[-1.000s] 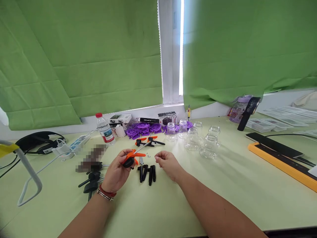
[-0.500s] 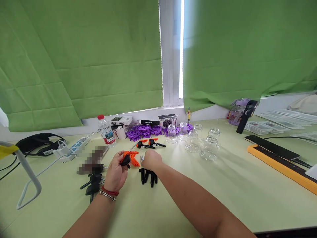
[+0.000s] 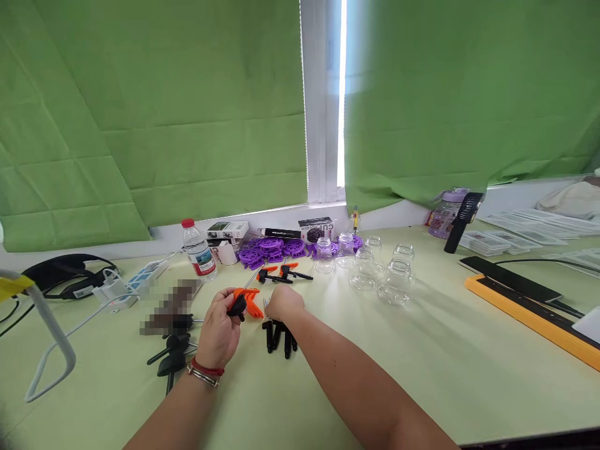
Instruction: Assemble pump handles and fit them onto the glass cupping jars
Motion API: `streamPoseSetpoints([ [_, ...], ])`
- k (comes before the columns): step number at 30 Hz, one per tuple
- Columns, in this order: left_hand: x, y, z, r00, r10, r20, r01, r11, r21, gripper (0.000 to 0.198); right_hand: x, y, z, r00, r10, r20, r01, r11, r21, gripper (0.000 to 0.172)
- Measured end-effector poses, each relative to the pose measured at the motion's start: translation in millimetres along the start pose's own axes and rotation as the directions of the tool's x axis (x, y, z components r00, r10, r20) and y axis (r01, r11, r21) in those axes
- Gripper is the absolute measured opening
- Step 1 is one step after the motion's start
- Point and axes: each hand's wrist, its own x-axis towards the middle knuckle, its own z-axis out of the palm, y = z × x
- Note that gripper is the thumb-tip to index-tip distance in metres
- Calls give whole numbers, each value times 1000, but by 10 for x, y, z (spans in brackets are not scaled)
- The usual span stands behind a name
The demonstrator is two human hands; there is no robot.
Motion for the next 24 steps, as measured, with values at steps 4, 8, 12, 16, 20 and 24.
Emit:
streamPoseSetpoints([
  [4, 13, -24, -4, 1000, -3, 3, 3, 1000, 8, 20, 0, 74, -118, 999, 16, -41, -11, 994, 105, 13],
  [8, -7, -40, 14, 998, -44, 40, 43, 999, 26, 26, -16, 271, -317, 999, 5, -45, 8, 960, 278, 8],
  [12, -65, -26, 76, 982, -118, 148, 113, 993, 40, 37, -100, 510, -482, 999, -38, -8, 37, 878, 478, 9],
  [16, -104, -31, 103, 959, -155, 239, 145, 988, 62, 39, -206, 651, -629, 997, -60, -43, 74, 794, 603, 7],
  [20, -112, -61, 71, 936, -164, 312, 150, 986, 67, 37, -323, 628, -750, 982, -135, -129, 186, 652, 735, 7],
  [24, -109, -101, 31, 901, -195, 388, 191, 980, 50, 37, -474, 527, -775, 928, -299, -221, 360, 569, 740, 20],
])
